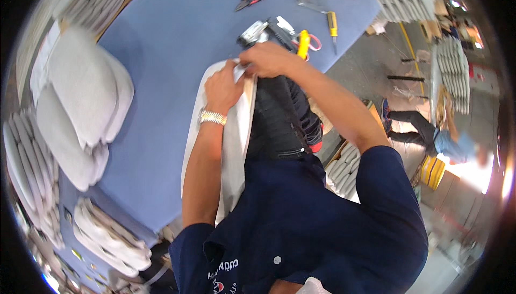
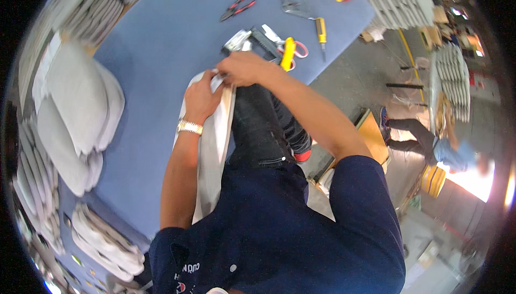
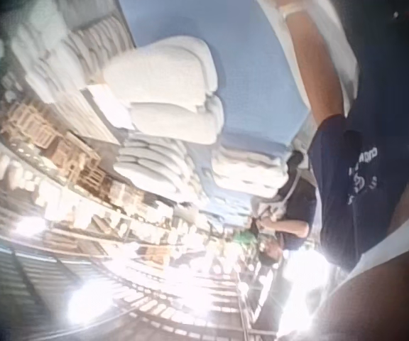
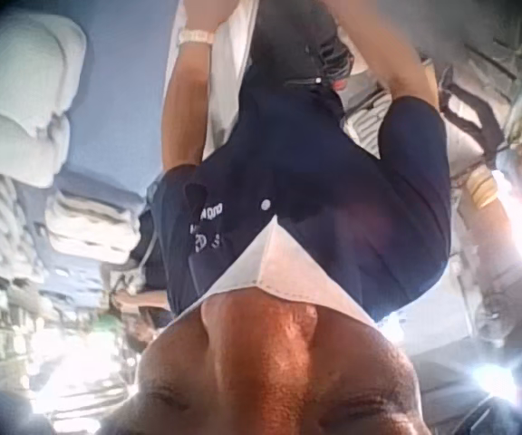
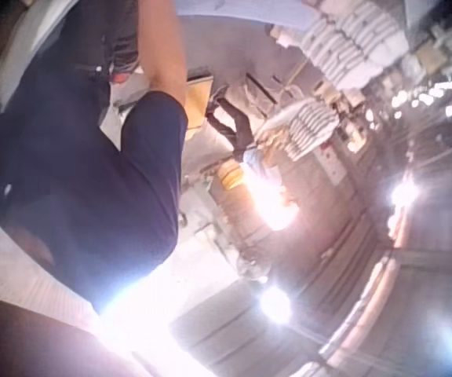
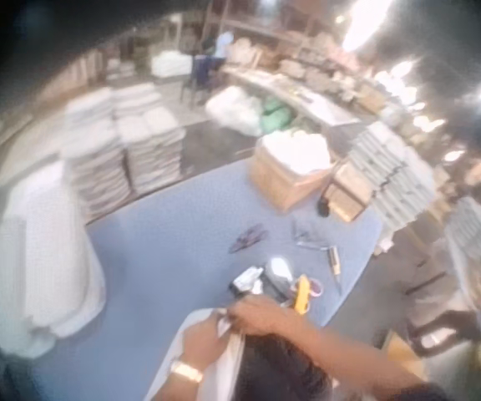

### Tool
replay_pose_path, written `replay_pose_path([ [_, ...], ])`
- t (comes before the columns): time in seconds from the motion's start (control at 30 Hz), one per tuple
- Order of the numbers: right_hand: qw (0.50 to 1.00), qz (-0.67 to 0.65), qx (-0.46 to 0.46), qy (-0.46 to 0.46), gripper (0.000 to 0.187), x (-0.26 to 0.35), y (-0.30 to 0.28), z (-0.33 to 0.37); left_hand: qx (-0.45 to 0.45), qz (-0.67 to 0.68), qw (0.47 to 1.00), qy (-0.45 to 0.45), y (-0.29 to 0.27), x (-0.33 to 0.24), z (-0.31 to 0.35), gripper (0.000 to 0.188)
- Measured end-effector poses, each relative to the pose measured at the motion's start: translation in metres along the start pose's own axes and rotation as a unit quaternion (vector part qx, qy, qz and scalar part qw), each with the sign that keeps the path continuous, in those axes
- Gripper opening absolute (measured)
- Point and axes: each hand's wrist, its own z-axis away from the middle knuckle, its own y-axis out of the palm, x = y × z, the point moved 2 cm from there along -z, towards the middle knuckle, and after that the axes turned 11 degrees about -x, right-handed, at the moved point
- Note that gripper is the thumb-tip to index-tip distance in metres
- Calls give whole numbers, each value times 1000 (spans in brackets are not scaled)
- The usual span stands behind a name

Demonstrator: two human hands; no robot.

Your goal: The person assembles white fabric cushions by folding the edges, using a staple gun to secure seams, and trimming excess fabric with a utility knife. They handle multiple cushions sequentially, stacking completed units on the table.

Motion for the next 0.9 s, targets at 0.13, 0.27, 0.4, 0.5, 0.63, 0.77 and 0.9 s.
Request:
replay_pose_path([
  [0.13,1000,25,9,9,23,6,-5,1,-5,-4,1000,-1,3,-4,0,37],
  [0.27,999,35,12,9,27,0,-2,1,3,-2,1000,-16,3,-8,-1,35],
  [0.4,999,41,22,15,26,3,-6,0,10,-5,1000,-29,2,-8,-1,34],
  [0.5,999,44,22,12,25,2,-6,-3,14,-6,1000,-23,-1,-7,-5,35],
  [0.63,998,58,0,0,24,0,0,-1,22,-11,1000,-7,-4,-8,-8,39],
  [0.77,997,69,-14,1,22,0,7,0,23,-25,999,7,-3,-8,-10,40],
  [0.9,997,68,-24,-3,21,-1,10,0,19,-40,999,0,-2,-11,-7,38],
])
